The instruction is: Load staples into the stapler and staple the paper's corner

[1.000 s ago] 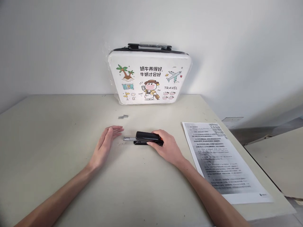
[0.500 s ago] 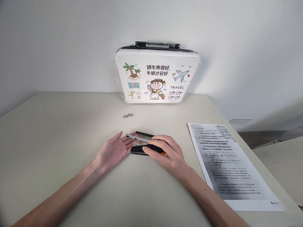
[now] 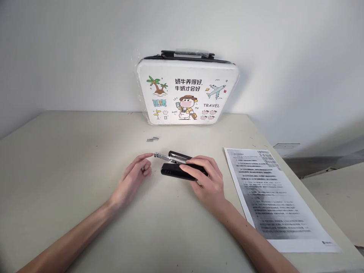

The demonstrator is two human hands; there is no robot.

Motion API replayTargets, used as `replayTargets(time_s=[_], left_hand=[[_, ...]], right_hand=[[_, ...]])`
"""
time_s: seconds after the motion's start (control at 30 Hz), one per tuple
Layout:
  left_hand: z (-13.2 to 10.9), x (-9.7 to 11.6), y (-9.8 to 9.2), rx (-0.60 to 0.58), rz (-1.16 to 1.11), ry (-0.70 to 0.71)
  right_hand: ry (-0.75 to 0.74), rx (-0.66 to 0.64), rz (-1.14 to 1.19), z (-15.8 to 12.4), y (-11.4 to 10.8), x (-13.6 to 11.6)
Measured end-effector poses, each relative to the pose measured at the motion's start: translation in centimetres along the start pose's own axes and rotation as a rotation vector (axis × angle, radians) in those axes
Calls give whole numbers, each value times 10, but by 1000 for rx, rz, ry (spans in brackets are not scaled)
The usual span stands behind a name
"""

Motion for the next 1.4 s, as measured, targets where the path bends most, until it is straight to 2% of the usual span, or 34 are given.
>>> replayTargets(time_s=[0.1,0.17,0.27,0.4,0.5,0.67,0.77,0.9,1.0,1.07,1.3,1.4], left_hand=[[-8,10,3,-19,310,95],[-12,12,9,-62,437,130],[-16,9,20,-156,539,202],[-25,7,38,-352,592,351],[-26,7,41,-372,521,316],[-16,3,27,-218,267,78],[-11,-4,19,-172,64,-29],[-8,-12,17,-184,-269,-148],[-9,-16,18,-176,-446,-230],[-9,-19,19,-164,-539,-272],[-9,-18,17,-129,-704,-306],[-9,-18,14,-126,-728,-306]], right_hand=[[51,6,18,2,-1,4],[56,6,27,2,-2,4],[57,-8,36,2,0,4],[58,-32,54,-1,2,5],[97,-48,55,-4,4,8],[272,-87,10,-10,10,23],[411,-148,24,-17,18,38],[582,-208,84,-22,32,57],[645,-240,152,-17,52,63],[651,-272,216,-9,73,60],[599,-461,366,29,171,30],[522,-535,344,46,200,19]])
Point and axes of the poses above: each hand's wrist, its own z-axis towards the middle knuckle, its own y-axis out of the palm, x = y × z, the point moved 8 cm from there along z, towards the middle knuckle, and after that the axes turned 5 degrees about -z, right-handed, at the moved point
